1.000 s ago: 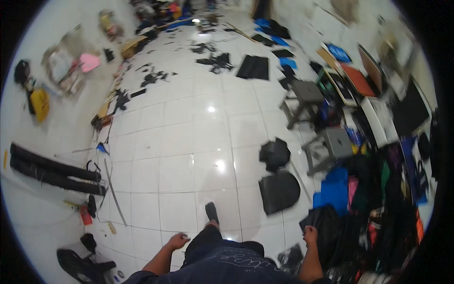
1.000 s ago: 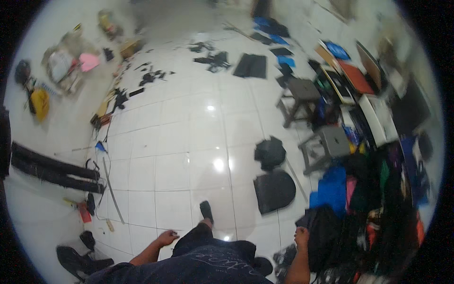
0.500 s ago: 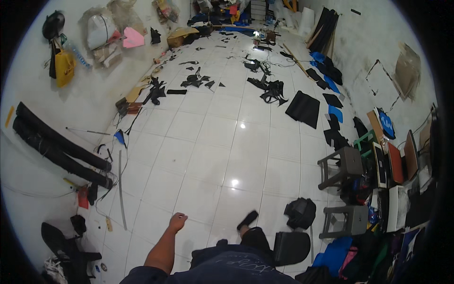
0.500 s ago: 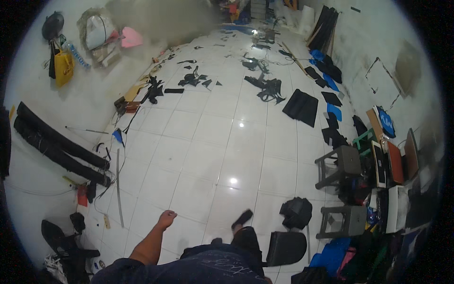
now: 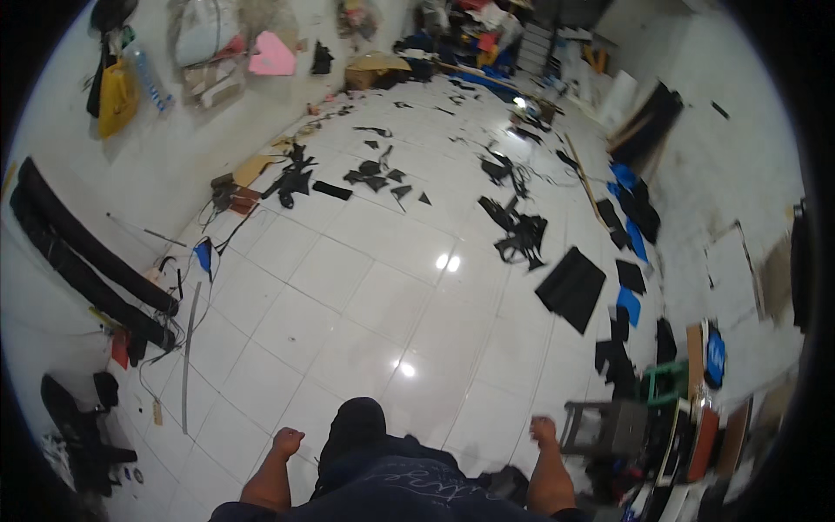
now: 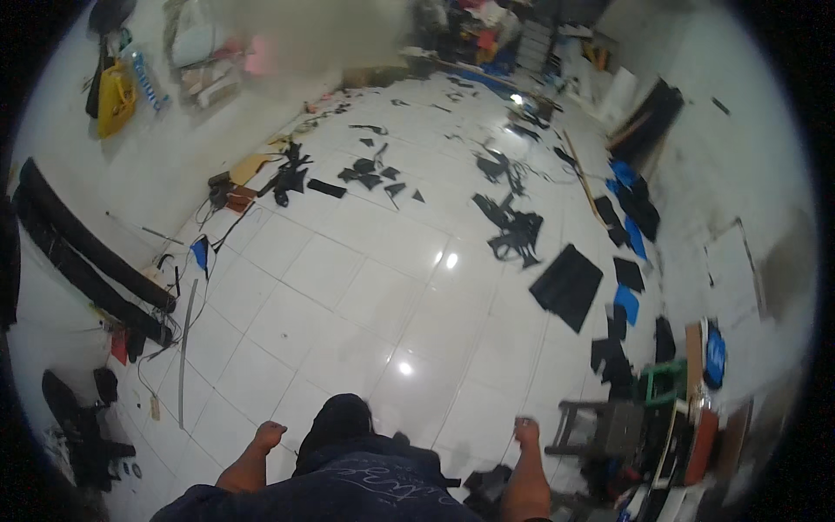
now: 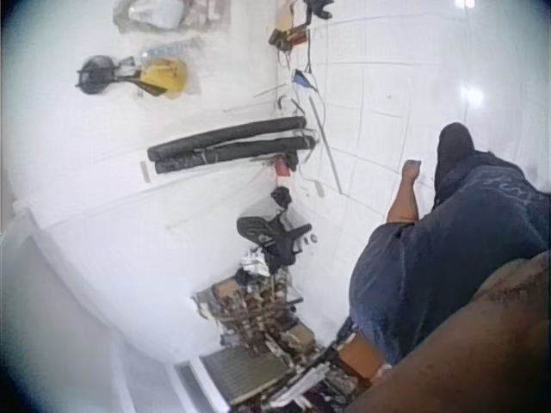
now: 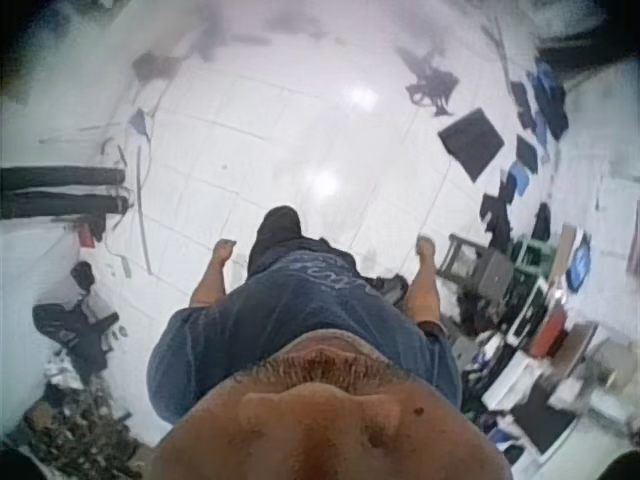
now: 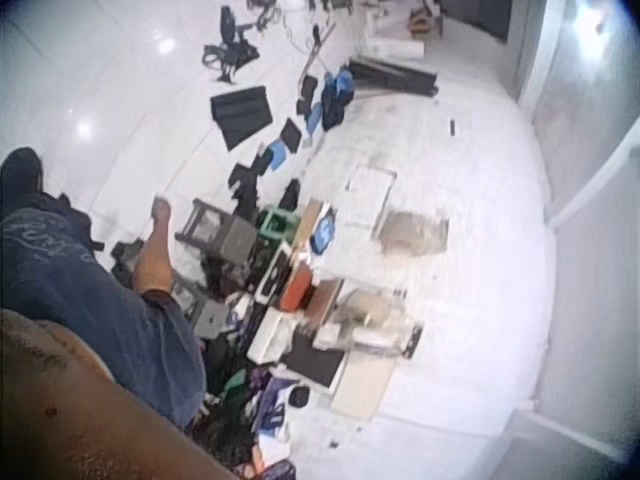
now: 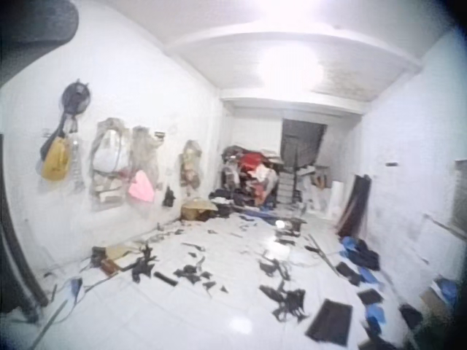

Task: The person gathers cut fabric pieces from the floor by hand, sorts matching shapes together, and stacks them into organized piles.

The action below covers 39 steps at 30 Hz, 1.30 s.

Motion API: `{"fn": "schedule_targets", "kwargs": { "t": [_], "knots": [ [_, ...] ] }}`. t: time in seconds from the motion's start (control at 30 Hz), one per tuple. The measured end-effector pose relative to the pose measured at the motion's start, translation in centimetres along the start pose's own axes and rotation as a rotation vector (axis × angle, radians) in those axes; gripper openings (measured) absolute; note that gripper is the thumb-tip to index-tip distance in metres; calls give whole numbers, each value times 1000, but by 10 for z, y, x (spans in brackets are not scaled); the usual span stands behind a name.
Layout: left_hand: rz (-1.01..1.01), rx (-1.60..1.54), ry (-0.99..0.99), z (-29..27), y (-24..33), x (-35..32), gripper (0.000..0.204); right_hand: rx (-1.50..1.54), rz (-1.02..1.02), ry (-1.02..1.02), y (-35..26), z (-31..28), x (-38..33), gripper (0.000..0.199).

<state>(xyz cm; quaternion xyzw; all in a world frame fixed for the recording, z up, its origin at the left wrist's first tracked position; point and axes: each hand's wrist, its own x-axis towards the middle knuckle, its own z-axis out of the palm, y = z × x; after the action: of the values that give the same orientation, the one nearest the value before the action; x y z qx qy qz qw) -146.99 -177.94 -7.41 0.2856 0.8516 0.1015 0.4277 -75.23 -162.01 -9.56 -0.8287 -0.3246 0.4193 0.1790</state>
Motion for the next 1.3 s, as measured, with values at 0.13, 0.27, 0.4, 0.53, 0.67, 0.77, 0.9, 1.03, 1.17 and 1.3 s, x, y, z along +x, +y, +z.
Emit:
{"fn": "schedule_targets", "kwargs": {
  "t": [0.13,0.27,0.4,0.53,0.67,0.77,0.9,1.03,1.17,1.3],
  "knots": [
    [61,172,-155,-3,12,56,40,171,-380,-23,-315,60,39,40],
    [-228,172,-276,-9,99,140,45,144,-544,-170,-389,115,91,39],
    [70,344,-186,-77,225,226,52,-216,-151,-335,-326,171,117,40],
    [100,-118,136,-149,371,326,40,-198,233,-427,-186,173,135,34],
    [88,-357,226,-201,470,406,38,-205,429,-471,-289,190,151,32],
    [49,-412,187,-204,520,446,38,-135,435,-451,-340,190,207,30],
    [-58,-336,71,-171,522,462,41,61,384,-419,-423,133,390,28],
    [-216,-322,75,-178,532,487,45,-40,-45,-306,-718,221,451,31],
    [-413,-365,6,-177,518,519,41,62,-336,-224,-931,278,473,31],
    [-643,-372,-139,-231,590,580,37,99,-341,-310,-975,357,500,32]
  ]
}}
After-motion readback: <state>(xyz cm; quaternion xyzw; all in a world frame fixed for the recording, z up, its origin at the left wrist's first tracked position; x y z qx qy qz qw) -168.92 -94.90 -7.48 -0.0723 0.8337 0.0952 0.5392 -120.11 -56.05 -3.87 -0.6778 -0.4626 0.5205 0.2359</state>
